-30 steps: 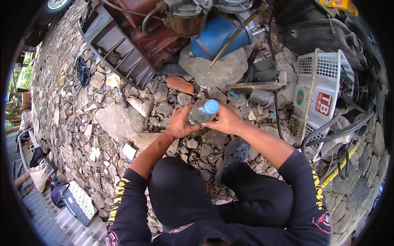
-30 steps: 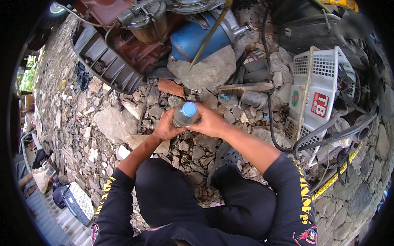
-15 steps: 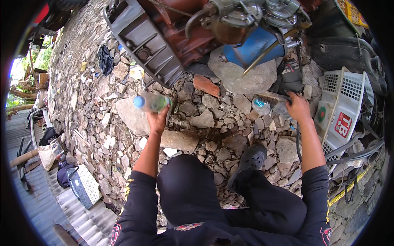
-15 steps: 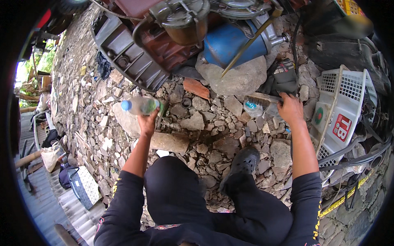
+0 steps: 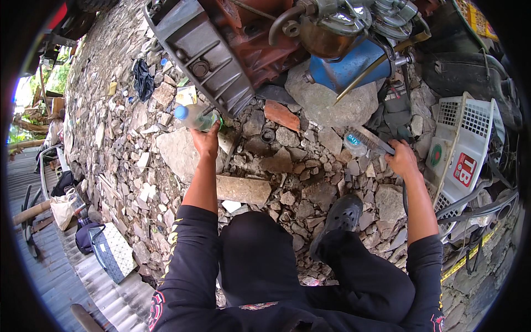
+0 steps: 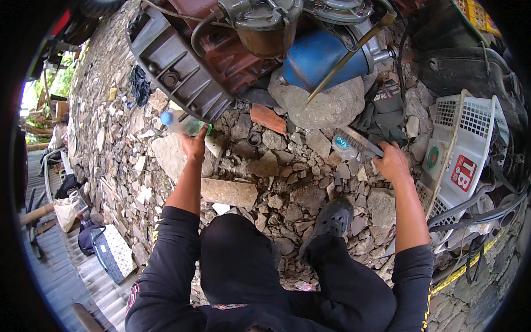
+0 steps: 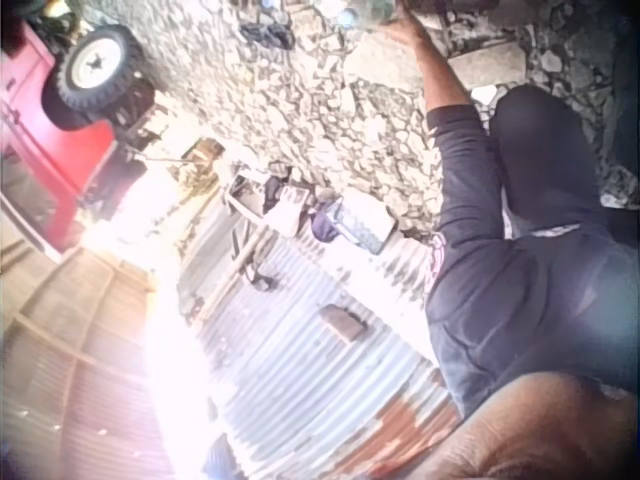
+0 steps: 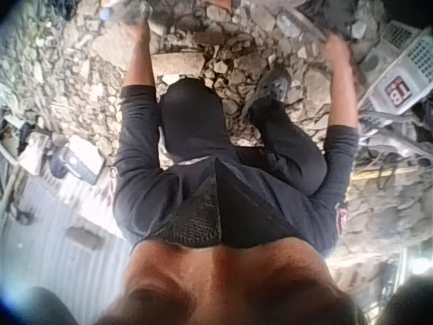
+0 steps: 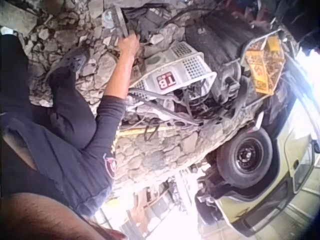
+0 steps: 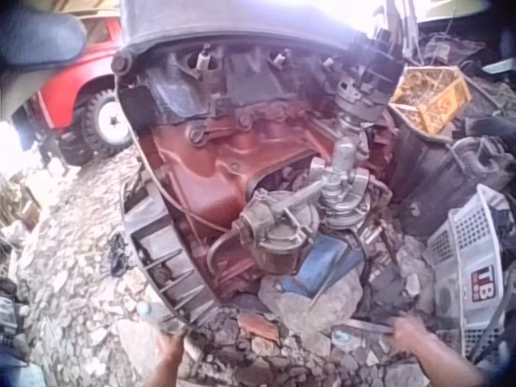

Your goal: The person cleans and works on an engine component, first pouring liquid from a bottle onto it and then using a brush to scrub the surface. They follow this by wiping the area with a cloth and working on parts of the assembly by hand.

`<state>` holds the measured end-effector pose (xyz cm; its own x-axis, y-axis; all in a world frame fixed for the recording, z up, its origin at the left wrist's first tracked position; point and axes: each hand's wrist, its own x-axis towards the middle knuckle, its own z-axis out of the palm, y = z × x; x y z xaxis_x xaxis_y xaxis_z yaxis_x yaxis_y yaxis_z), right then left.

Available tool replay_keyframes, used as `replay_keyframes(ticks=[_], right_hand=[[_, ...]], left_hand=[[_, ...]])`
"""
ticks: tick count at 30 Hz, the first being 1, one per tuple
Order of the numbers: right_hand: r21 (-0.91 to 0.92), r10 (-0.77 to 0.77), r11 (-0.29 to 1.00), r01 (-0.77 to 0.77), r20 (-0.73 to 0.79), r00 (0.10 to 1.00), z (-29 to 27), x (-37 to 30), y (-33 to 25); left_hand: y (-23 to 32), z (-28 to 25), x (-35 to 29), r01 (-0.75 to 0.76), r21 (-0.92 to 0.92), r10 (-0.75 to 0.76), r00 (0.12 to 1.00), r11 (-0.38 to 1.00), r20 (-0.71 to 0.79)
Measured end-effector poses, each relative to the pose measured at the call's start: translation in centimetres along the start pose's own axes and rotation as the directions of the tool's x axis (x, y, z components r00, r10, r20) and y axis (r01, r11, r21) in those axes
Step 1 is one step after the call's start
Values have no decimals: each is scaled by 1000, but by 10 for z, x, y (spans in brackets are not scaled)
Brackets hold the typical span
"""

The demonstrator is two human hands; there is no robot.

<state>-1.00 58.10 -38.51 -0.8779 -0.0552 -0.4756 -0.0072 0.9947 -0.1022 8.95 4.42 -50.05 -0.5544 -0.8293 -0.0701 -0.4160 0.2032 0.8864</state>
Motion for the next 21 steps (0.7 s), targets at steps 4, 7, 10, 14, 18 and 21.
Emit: replay_keyframes(ticks=[4, 7, 10, 14, 18, 21], right_hand=[[78, -12, 997, 16, -54, 998, 4, -12, 13], [172, 20, 985, -16, -19, 1000, -5, -21, 8], [303, 52, 952, -43, -21, 998, -16, -31, 4], [324, 10, 946, -3, -21, 1000, -39, -50, 15], [386, 67, 920, -73, 28, 997, -80, -81, 14], [561, 92, 827, 39, -204, 975, -92, -109, 7]], left_hand=[[3, 0, 1, -50, -76, 61, 986, 996, 158], [-9, 3, 3, -140, 11, 138, 982, 990, 127], [-16, 4, 9, -136, -64, 145, 974, 989, 175], [-13, 1, 13, -158, -38, 162, 969, 987, 185], [-10, -9, 9, -169, -128, 194, 958, 977, 210], [-4, -26, -12, -160, -91, 175, 963, 983, 204]])
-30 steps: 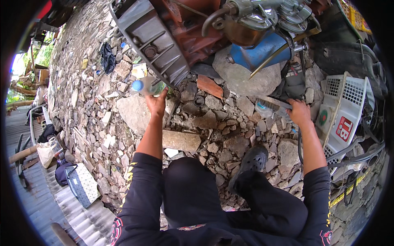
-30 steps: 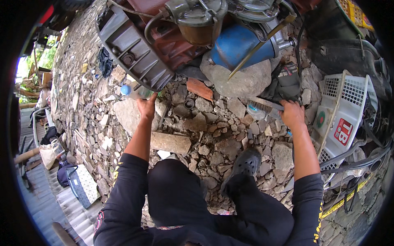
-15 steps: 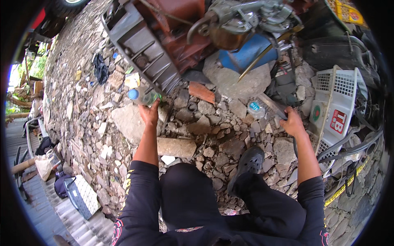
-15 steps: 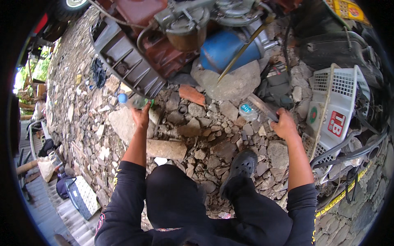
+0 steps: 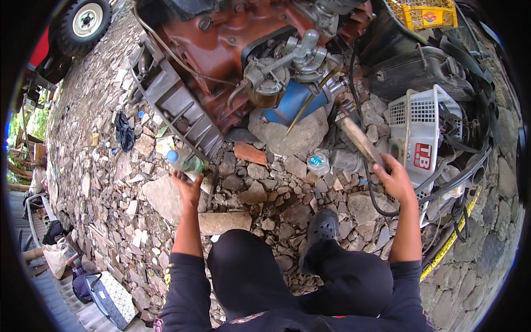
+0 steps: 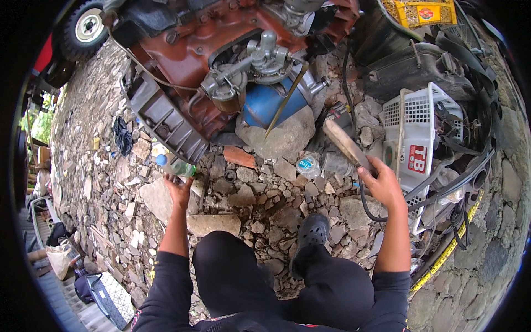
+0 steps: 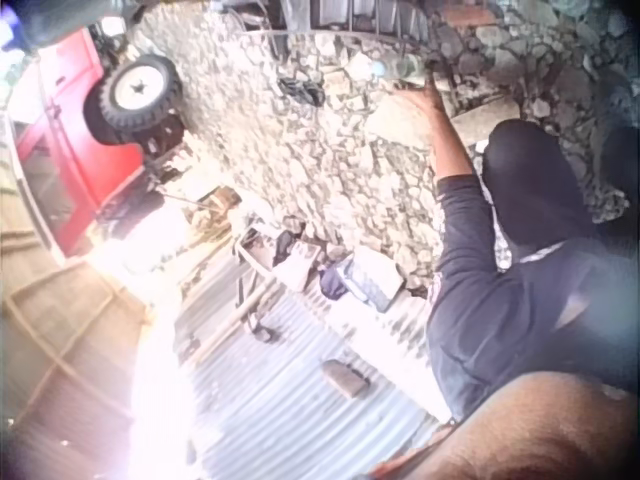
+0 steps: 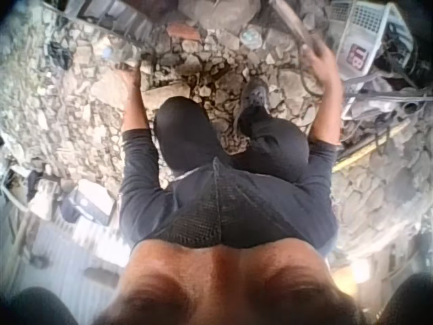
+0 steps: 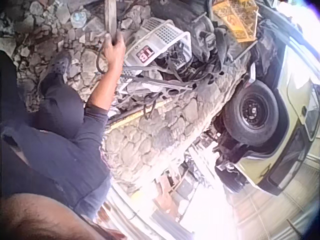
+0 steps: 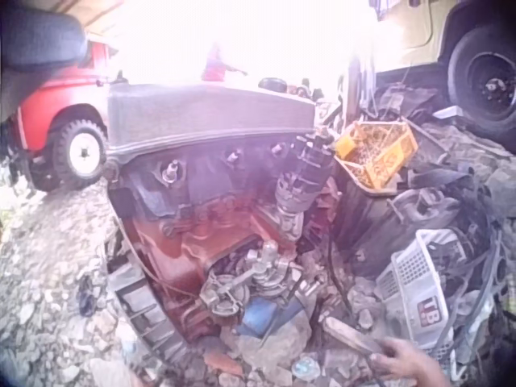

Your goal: The person cleans and works on an engine component, first pouring liquid from a bottle onto it and then using a brush to scrub the surface. They follow this by wiping the area with a cloth and working on parts of the assembly by hand.

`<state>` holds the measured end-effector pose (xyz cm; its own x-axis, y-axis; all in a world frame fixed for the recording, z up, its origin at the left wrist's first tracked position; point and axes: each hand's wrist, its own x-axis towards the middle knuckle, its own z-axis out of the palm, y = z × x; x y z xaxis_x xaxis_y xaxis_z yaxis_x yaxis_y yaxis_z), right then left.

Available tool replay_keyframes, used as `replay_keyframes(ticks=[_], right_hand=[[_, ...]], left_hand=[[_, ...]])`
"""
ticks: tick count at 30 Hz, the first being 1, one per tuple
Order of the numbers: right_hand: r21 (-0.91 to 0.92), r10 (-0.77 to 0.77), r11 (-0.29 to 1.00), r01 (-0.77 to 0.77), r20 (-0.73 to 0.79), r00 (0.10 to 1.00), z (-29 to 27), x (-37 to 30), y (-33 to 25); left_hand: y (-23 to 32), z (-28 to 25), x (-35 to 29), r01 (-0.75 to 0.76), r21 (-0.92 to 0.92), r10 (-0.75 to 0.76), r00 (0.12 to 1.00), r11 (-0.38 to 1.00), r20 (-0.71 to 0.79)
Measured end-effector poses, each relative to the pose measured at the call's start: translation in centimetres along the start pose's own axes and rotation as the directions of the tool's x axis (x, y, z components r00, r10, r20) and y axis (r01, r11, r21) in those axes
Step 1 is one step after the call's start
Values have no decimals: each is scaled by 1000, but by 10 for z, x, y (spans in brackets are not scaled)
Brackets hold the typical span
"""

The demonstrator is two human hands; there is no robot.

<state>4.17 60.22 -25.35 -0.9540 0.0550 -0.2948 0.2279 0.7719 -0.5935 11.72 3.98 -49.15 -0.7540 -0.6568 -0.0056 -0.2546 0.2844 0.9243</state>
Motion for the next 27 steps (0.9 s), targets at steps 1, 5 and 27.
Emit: replay_keyframes(ticks=[1, 5, 27], right_hand=[[87, -46, 995, 51, -49, 998, -3, -7, 4], [310, -256, 898, 313, -211, 943, 2, -34, -39], [-42, -548, 819, 573, -353, 758, -5, 13, -139]], left_hand=[[7, -3, -13, 50, 99, -48, 999, 994, -26], [83, -18, -68, -113, 199, 138, 983, 974, -119], [319, 53, 56, -383, 570, 597, 763, 726, -248]])
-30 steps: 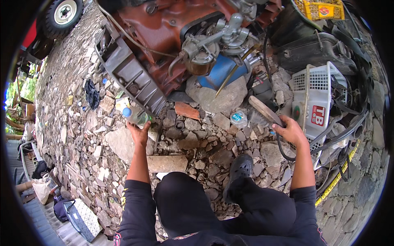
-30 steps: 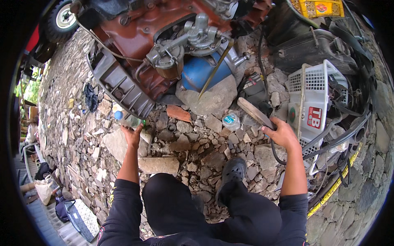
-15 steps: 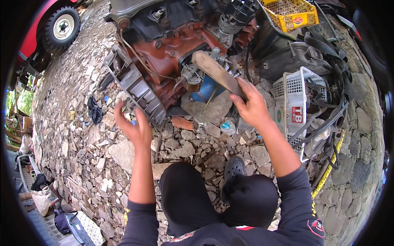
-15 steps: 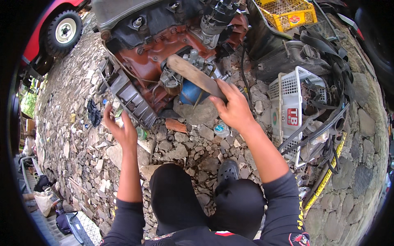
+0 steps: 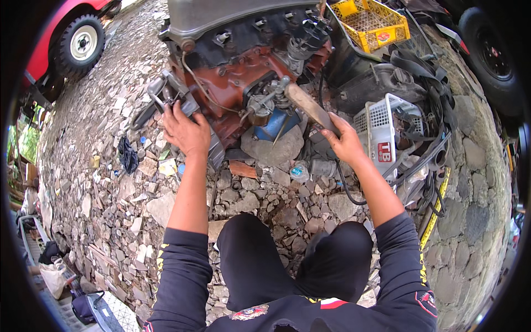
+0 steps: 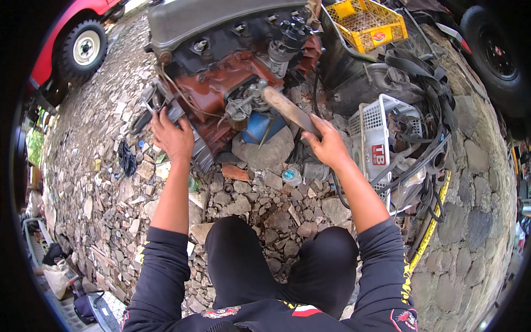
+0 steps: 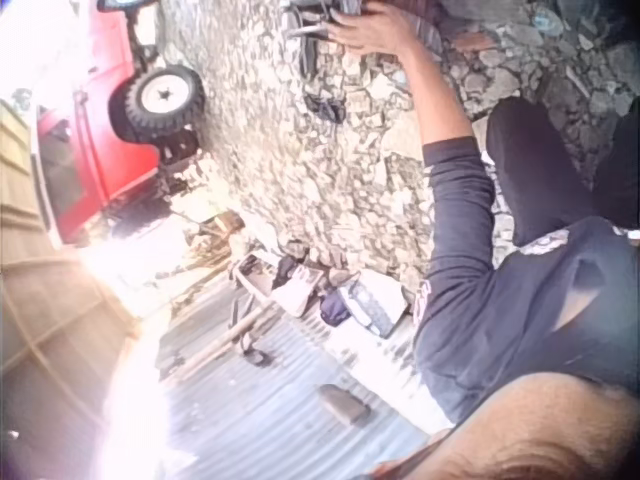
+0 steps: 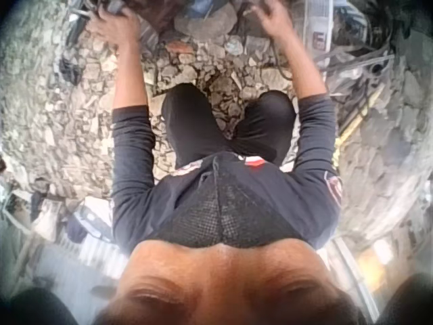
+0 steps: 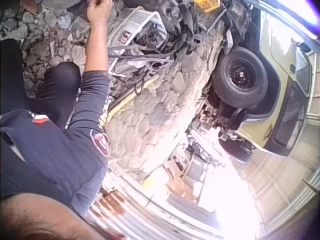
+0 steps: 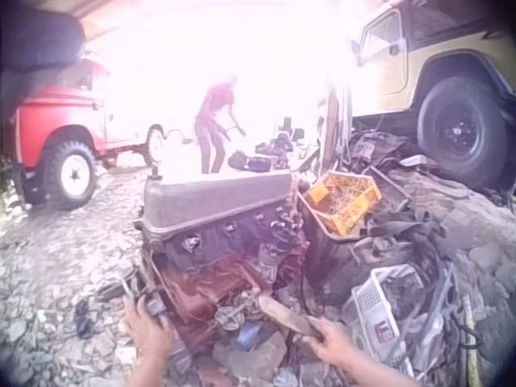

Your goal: The person cleans and works on an engine component, first pouring liquid from a bottle onto it and then using a brush to scrub the surface. They follow this by wiping the area with a cloth and working on parts of the assembly by hand.

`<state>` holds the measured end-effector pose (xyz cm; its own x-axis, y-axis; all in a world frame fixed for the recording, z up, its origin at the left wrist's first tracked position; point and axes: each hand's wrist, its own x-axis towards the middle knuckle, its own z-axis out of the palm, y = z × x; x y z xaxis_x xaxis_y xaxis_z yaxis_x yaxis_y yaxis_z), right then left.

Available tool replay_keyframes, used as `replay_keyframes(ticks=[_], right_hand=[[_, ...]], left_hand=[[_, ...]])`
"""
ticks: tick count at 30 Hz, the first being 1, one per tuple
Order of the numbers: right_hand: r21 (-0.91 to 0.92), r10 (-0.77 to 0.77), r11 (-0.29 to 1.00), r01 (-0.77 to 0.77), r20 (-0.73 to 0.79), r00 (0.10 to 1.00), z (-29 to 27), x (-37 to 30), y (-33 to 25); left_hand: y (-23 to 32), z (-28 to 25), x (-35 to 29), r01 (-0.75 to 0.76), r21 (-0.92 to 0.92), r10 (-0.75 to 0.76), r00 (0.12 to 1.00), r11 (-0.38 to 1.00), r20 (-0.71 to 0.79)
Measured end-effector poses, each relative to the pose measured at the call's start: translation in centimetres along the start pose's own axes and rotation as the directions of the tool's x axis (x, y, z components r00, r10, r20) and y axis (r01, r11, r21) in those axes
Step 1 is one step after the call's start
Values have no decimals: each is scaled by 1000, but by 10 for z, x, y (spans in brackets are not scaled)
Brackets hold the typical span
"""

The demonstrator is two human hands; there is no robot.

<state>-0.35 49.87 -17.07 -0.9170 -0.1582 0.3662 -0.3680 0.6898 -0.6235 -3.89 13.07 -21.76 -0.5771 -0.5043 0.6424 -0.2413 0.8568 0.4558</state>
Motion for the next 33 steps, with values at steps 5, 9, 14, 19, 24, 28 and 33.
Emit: replay_keyframes(ticks=[5, 9, 14, 19, 24, 28, 33], right_hand=[[-72, -135, 988, 135, 6, 991, 1, 18, 4], [-98, -72, 993, 73, 7, 997, -11, 9, 15], [-80, -133, 987, 139, 73, 988, -8, 28, -12], [-50, -107, 993, 108, 24, 994, -20, 22, 7], [-96, -162, 982, 160, -12, 987, -5, 29, -16], [-97, -194, 978, 186, -73, 978, -12, 12, 20], [-104, -202, 976, 193, -83, 976, 4, 20, -2]], left_hand=[[-6, 4, -6, -41, 30, 44, 996, 999, -72], [-4, 6, -8, -47, 50, 51, 996, 998, -78], [-8, 5, -7, -41, 76, 49, 994, 996, -95], [1, 8, -4, -17, 27, 21, 992, 999, -122], [-8, 3, -3, -24, 124, 39, 993, 992, -114], [2, 7, -7, 48, 81, -38, 992, 996, -121], [-12, 20, -8, 133, 12, -129, 980, 991, -151]])
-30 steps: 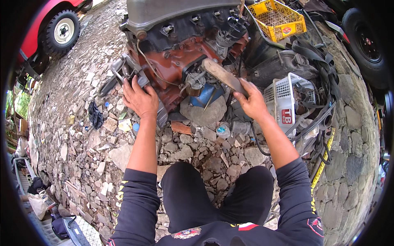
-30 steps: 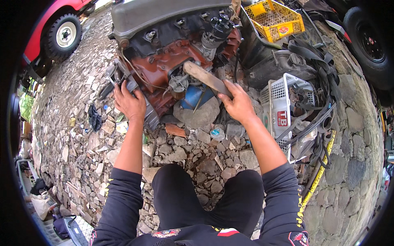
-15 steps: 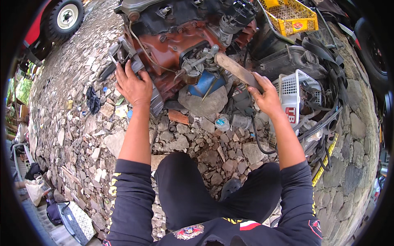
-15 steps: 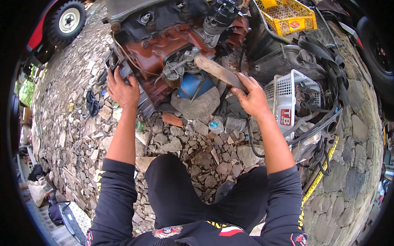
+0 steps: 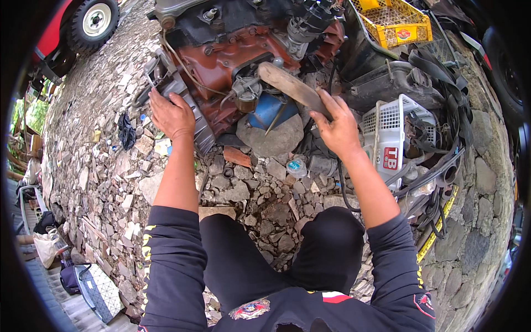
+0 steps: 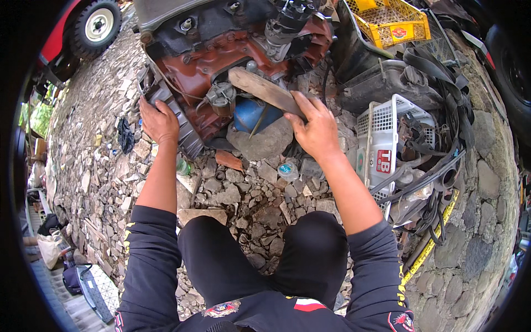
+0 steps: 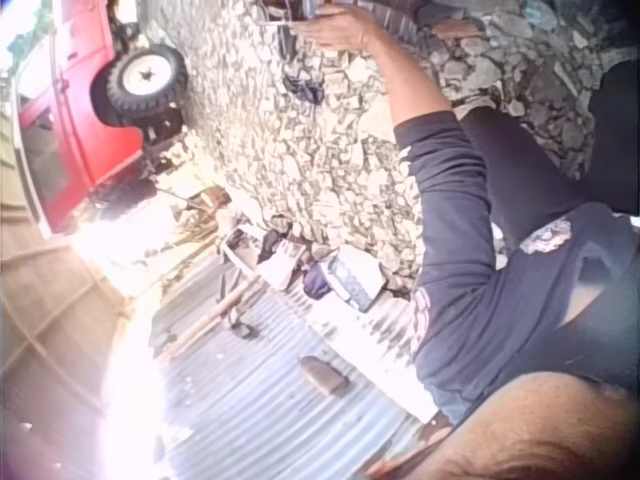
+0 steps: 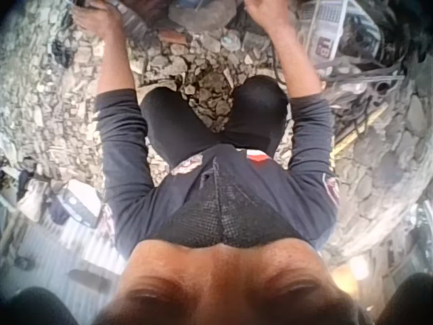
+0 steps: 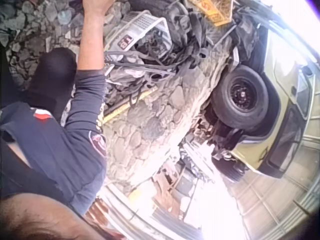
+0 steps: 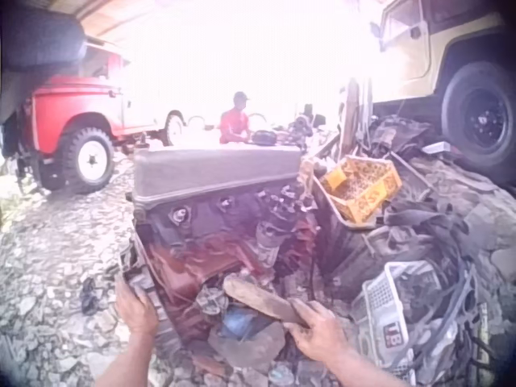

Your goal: The person cleans and works on an engine component, first pouring liquid from a bottle onto it and then using a brush to scrub the surface. They follow this by wiping the area with a cloth and working on parts of the assembly by hand.

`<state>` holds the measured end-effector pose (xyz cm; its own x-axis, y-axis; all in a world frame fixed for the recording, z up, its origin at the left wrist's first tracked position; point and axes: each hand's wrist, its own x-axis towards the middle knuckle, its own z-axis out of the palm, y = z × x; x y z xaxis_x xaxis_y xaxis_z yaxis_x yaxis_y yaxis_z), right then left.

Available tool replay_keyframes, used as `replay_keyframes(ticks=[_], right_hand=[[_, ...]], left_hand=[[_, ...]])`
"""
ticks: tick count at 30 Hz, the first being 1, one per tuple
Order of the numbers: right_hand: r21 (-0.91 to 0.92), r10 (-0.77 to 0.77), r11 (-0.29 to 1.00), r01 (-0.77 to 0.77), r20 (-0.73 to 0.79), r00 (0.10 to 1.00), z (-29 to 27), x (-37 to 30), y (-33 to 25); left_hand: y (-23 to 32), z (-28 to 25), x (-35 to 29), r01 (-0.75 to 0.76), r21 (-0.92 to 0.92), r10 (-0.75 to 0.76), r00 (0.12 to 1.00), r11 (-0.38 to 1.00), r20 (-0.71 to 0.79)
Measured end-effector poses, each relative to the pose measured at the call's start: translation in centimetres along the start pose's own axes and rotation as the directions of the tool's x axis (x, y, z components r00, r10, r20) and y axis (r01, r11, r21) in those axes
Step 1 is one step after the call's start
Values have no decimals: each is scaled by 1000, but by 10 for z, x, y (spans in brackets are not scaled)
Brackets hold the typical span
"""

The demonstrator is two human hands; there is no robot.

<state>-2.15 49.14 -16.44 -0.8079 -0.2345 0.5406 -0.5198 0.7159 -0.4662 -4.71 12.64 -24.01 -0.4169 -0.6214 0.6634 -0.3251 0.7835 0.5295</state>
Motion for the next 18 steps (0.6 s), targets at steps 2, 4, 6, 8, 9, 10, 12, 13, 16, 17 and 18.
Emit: replay_keyframes(ticks=[2, 4, 6, 8, 9, 10, 12, 13, 16, 17, 18], right_hand=[[-9, 14, 1000, -14, -7, 1000, 2, -23, 24], [-21, 62, 998, -62, -18, 998, -4, -42, 38], [13, 51, 999, -51, -48, 998, -10, -52, 45], [21, 2, 1000, 0, -115, 993, -12, -57, 53], [30, -5, 1000, 8, -83, 997, -11, -52, 48], [53, -11, 999, 14, -52, 999, -5, -38, 33], [71, -15, 997, 14, 13, 1000, -1, -7, 2], [81, -2, 997, -3, 58, 998, 3, 6, -15], [109, -22, 994, 13, 75, 997, 6, 4, -5], [117, -28, 993, 20, 64, 998, 4, -9, 15], [127, -41, 991, 34, 55, 998, -2, -12, 18]], left_hand=[[-4, -2, 2, 3, 35, -4, 999, 999, 36], [-4, -1, 5, 2, 64, -4, 1000, 998, 26], [0, -2, 3, 16, 66, -19, 999, 998, 33], [8, -1, 2, 4, 64, -6, 999, 998, 40], [9, -2, 1, -10, 68, 7, 999, 998, 50], [5, -6, 3, -5, 83, 2, 999, 997, 46], [5, -5, 5, 18, 77, -21, 999, 997, 33], [4, -3, 5, 10, 90, -13, 1000, 996, 23], [10, -8, 5, 7, 83, -10, 999, 997, 36], [10, -8, 3, 4, 101, -7, 999, 995, 32], [10, -8, 2, 0, 96, -2, 1000, 995, 20]])
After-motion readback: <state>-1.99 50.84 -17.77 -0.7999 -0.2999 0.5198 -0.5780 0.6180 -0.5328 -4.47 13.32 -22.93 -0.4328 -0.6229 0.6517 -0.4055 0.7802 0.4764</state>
